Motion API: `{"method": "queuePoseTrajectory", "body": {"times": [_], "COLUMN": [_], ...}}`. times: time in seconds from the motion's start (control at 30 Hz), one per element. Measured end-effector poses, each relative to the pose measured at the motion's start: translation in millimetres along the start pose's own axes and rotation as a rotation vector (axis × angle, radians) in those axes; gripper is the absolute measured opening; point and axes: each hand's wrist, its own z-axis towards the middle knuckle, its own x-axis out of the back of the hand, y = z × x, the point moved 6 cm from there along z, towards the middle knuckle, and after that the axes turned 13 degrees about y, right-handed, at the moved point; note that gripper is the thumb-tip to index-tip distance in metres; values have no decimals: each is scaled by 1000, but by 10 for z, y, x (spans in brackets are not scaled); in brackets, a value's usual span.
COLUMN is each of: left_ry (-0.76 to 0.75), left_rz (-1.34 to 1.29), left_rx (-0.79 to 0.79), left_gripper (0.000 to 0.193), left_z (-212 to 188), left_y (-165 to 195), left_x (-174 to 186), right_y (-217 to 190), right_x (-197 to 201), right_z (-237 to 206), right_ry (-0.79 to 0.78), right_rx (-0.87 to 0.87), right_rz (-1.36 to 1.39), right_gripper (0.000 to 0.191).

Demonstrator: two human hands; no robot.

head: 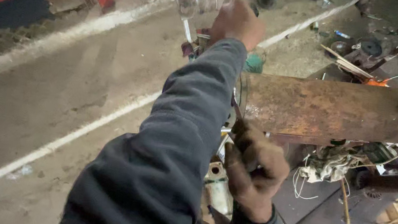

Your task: The person repeatedly strikes a cylindrical metal part with a hammer while holding it with a wrench. The part is rotated between strikes to work on different sides. The person continues this process throughout the clip.

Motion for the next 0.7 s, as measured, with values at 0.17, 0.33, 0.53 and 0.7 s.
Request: {"method": "queuePoseTrajectory", "body": {"times": [0.17,0.33,0.53,0.7], "left_ry": [69,172,186,239], "left_rz": [-35,-260,-350,-504], "left_rx": [-108,-215,-181,-207], "left_gripper": [35,35,29,29], "left_z": [-30,-195,-187,-228], "left_y": [116,190,124,123], "left_x": [87,369,537,685], "right_y": [37,-152,-439,-154], "right_x": [129,261,375,164], "right_z": [-168,74,534,769], "right_ry": [91,287,167,123], "right_rx": [55,-80,-76,-130], "right_rz": [-126,-177,254,173], "right_gripper": [40,26,30,26]}}
